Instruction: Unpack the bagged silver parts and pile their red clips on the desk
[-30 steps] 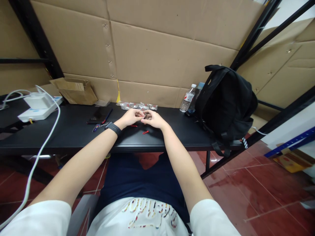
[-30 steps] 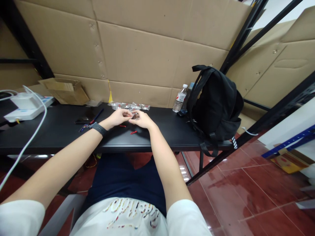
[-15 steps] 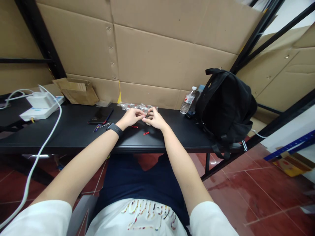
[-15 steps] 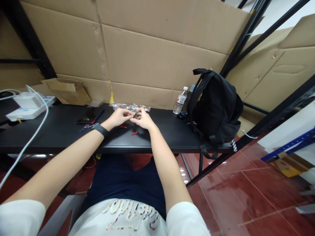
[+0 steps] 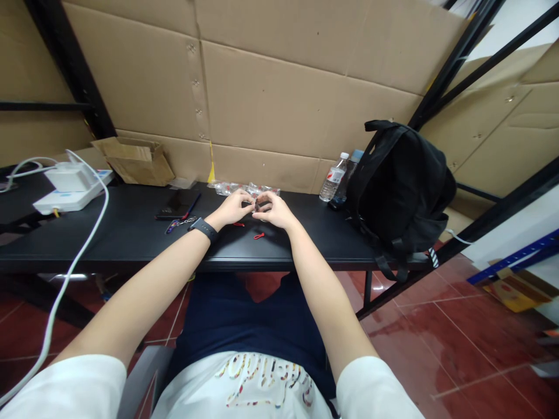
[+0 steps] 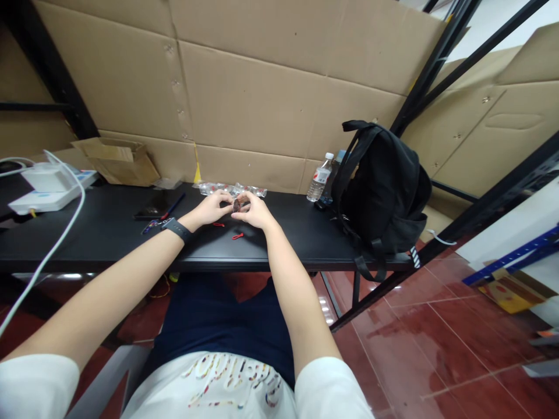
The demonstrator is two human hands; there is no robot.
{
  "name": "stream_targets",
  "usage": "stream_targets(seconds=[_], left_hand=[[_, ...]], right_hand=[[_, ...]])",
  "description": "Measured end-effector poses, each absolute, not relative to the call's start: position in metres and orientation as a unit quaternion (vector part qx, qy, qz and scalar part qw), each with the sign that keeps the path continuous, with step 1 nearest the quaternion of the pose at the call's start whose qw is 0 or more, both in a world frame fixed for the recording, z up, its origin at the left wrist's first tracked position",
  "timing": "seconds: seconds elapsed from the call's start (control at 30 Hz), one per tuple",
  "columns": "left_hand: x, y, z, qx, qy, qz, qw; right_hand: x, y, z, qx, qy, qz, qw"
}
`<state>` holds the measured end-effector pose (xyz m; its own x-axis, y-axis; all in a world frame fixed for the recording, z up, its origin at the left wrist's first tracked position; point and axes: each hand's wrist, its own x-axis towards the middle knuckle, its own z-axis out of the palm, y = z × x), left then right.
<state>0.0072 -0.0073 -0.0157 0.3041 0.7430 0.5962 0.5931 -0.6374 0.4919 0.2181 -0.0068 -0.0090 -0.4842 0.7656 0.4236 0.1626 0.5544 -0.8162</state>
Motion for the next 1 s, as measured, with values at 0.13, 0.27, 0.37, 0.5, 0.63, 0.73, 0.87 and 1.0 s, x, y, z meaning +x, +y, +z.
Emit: stream_targets(seconds=[0.13,0.27,0.37,0.5,0.63,0.73,0.87,1.0], left_hand=[[0.0069,-0.007,-0.0147,0.794,0.414,0.432,0.107],[0.0061,-0.0061,-0.0156,0.801,0.411,0.424,0.099],[0.0051,-0.0045,-0.0184,0.8,0.431,0.409,0.084],[0.0046,-0.0034,-0.0195,0.798,0.442,0.402,0.08],[0.0061,-0.0064,-0.0152,0.8,0.42,0.416,0.097],[0.0074,-0.0092,-0.0121,0.804,0.409,0.417,0.11],[0.0075,-0.0075,-0.0127,0.802,0.407,0.42,0.124],[0.0063,-0.0007,-0.0176,0.8,0.394,0.427,0.15]], right_hand=[[0.2186,-0.0035,-0.0124,-0.307,-0.778,0.355,0.417],[0.2185,-0.0056,-0.011,-0.311,-0.778,0.355,0.415],[0.2185,-0.0089,-0.0079,-0.302,-0.785,0.357,0.407],[0.2185,-0.0105,-0.0059,-0.296,-0.787,0.361,0.403],[0.2189,-0.0091,-0.0069,-0.302,-0.789,0.363,0.393],[0.2193,-0.0087,-0.0075,-0.305,-0.79,0.362,0.39],[0.2193,-0.009,-0.0077,-0.305,-0.782,0.368,0.4],[0.2186,-0.0086,-0.0082,-0.307,-0.77,0.382,0.409]])
